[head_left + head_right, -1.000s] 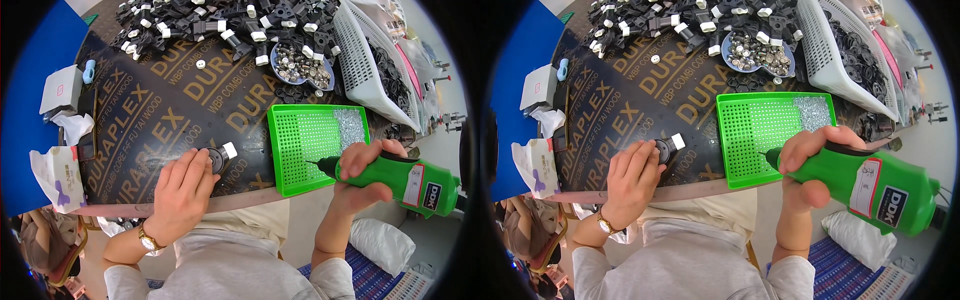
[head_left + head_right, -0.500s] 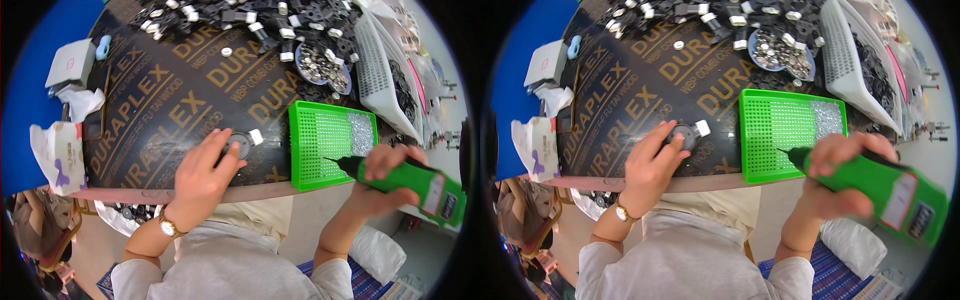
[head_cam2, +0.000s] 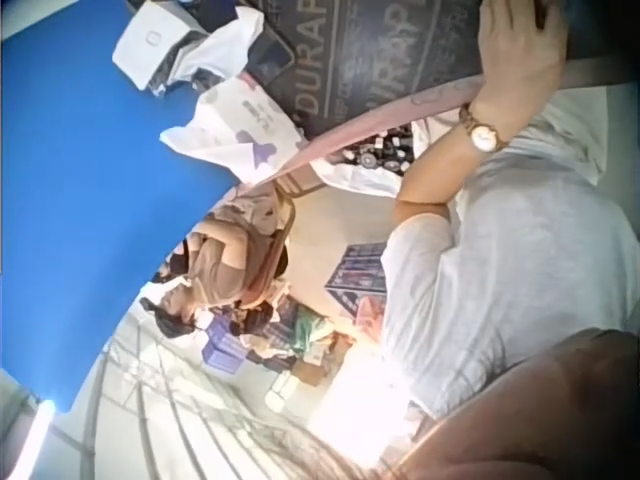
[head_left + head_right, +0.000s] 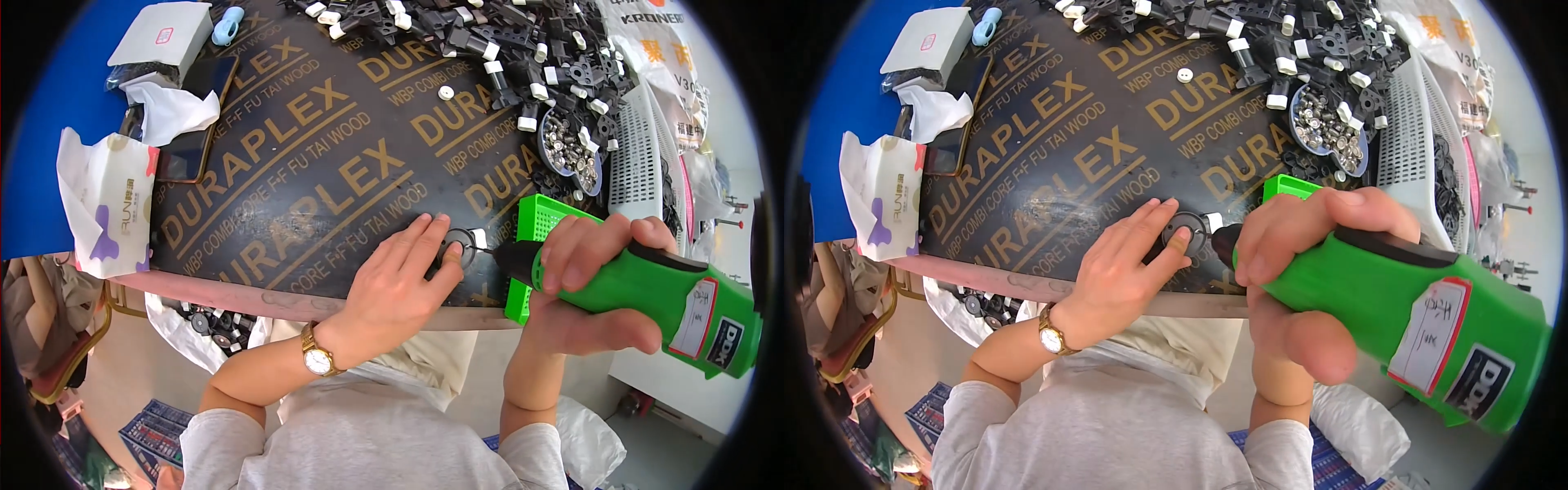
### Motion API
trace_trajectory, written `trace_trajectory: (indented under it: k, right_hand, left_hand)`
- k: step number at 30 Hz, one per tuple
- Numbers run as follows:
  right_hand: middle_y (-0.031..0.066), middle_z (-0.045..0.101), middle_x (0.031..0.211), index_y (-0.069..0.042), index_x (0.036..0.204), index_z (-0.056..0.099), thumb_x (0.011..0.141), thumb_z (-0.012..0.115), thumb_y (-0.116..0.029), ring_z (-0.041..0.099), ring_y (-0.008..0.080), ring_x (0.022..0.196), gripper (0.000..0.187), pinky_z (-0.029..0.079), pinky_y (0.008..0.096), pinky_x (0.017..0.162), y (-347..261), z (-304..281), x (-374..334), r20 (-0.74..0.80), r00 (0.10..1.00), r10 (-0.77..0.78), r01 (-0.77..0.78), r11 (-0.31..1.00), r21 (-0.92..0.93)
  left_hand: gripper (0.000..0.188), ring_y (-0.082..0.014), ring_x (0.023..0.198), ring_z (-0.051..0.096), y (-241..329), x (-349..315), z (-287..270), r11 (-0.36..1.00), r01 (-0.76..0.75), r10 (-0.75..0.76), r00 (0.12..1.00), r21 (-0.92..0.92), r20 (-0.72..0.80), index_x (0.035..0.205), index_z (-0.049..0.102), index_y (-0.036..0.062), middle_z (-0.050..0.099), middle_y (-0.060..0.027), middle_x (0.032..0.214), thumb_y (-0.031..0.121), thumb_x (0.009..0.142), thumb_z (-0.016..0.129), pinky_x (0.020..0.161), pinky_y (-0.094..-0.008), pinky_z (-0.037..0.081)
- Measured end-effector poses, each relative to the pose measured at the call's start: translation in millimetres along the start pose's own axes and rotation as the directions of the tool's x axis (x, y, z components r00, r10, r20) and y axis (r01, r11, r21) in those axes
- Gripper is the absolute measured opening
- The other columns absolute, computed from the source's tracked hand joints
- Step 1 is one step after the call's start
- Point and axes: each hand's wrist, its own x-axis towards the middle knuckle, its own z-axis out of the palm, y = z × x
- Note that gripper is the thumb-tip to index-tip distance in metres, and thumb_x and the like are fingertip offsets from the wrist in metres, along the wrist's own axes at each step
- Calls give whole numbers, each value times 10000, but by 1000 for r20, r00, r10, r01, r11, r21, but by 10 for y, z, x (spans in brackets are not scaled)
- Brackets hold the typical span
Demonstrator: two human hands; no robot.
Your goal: The person fastens screws into circular mechanical components using an electric screwdriver at a factory workbench.
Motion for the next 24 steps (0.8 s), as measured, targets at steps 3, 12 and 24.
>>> trace_trajectory:
  k: [3, 12, 24]
  right_hand:
    - [53, 518, 620, -8, 1194, 377, 665, 658, -577, 473, 142, 478, 826, 395, 256, 448, 18, 42, -5, 36, 999, 41, -41, 999, 4]
    - [50, 482, 592, -20, 1053, 422, 773, 692, -431, 429, 132, 452, 566, 349, 222, 408, 41, 239, 58, -42, 995, 90, -98, 938, -332]
    - [36, 429, 630, -22, 1014, 466, 889, 580, -211, 395, 118, 487, 254, 315, 229, 441, 113, 245, 5, -115, 993, 28, -65, 942, -328]
  left_hand:
    - [151, -323, 979, 589, -22, -13, -2, 999, 20, -21, 1000, -40, -22, 910, 582, 34, 560, -199, 1113, 92, 771, 583, 780, -355, 499]
    - [117, -288, 952, 570, 22, 38, 32, 995, 33, -39, 998, -96, -57, 856, 533, 14, 521, -188, 1065, 73, 765, 577, 760, -330, 485]
    - [216, -302, 943, 567, 11, -38, -63, 985, 76, -67, 996, -157, 61, 997, 567, 55, 512, -178, 1138, 81, 784, 586, 761, -365, 493]
